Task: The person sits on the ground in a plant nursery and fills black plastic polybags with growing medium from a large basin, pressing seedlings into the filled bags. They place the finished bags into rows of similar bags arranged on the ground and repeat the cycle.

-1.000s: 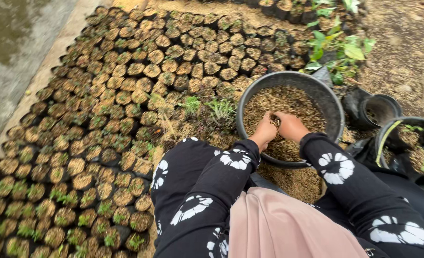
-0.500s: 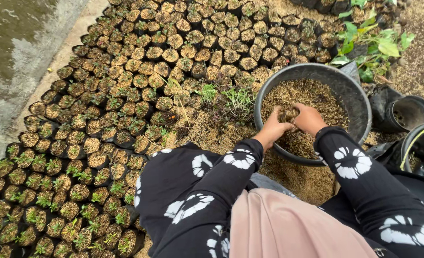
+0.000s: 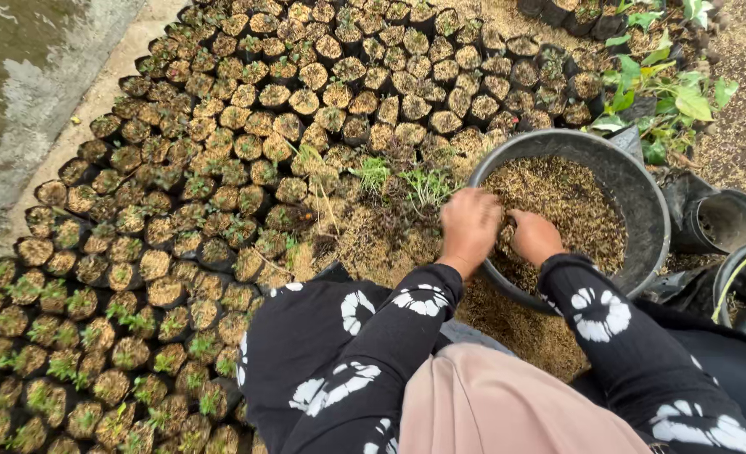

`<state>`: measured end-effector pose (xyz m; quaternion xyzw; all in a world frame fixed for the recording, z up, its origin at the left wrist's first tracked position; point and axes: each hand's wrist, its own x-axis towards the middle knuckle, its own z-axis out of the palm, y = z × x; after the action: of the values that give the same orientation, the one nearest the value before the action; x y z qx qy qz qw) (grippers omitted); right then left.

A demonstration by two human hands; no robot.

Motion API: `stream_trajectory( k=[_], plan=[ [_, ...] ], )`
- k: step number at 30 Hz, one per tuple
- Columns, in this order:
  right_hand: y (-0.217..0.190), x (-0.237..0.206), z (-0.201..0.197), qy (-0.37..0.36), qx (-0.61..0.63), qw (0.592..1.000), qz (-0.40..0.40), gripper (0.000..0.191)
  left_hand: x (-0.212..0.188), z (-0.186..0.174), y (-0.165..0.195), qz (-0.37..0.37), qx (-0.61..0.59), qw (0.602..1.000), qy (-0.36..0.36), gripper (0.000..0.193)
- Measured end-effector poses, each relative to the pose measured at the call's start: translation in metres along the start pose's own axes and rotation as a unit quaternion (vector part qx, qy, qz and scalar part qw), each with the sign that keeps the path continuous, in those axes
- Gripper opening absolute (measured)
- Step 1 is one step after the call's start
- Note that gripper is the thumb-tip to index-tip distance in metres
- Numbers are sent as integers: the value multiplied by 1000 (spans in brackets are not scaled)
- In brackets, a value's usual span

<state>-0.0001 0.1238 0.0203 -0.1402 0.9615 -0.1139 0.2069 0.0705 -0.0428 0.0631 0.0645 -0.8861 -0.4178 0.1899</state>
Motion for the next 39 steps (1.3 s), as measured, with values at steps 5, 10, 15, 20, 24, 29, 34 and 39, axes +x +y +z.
stream_trajectory(
  k=[5, 10, 15, 20, 24, 29, 34, 39],
  plan=[
    [-4, 8, -24, -120, 78, 990, -19, 67, 40, 13, -91, -298, -49, 945, 126, 26],
    [14, 10, -68, -56, 137, 989, 6, 47, 51, 40, -168, -423, 11, 902, 85, 24],
    [29, 3, -80, 111, 145, 981, 64, 27, 67, 52, -168, -473, 121, 872, -46, 37],
    [36, 7, -70, 189, 105, 976, -4, 30, 81, 50, -151, -501, 104, 856, -75, 36],
    [40, 6, -71, 139, 105, 982, 66, 32, 80, 51, -155, -503, 100, 857, -56, 32],
    [49, -8, -70, 175, 116, 976, 58, 31, 64, 44, -160, -449, 87, 889, 22, 31],
    [69, -31, -56, 189, 88, 976, 66, 30, 57, 23, -137, -416, -55, 899, 124, 37],
    [73, -64, -65, 245, 153, 957, 1, 21, 70, 11, -88, -352, -469, 789, 180, 31]
  ],
)
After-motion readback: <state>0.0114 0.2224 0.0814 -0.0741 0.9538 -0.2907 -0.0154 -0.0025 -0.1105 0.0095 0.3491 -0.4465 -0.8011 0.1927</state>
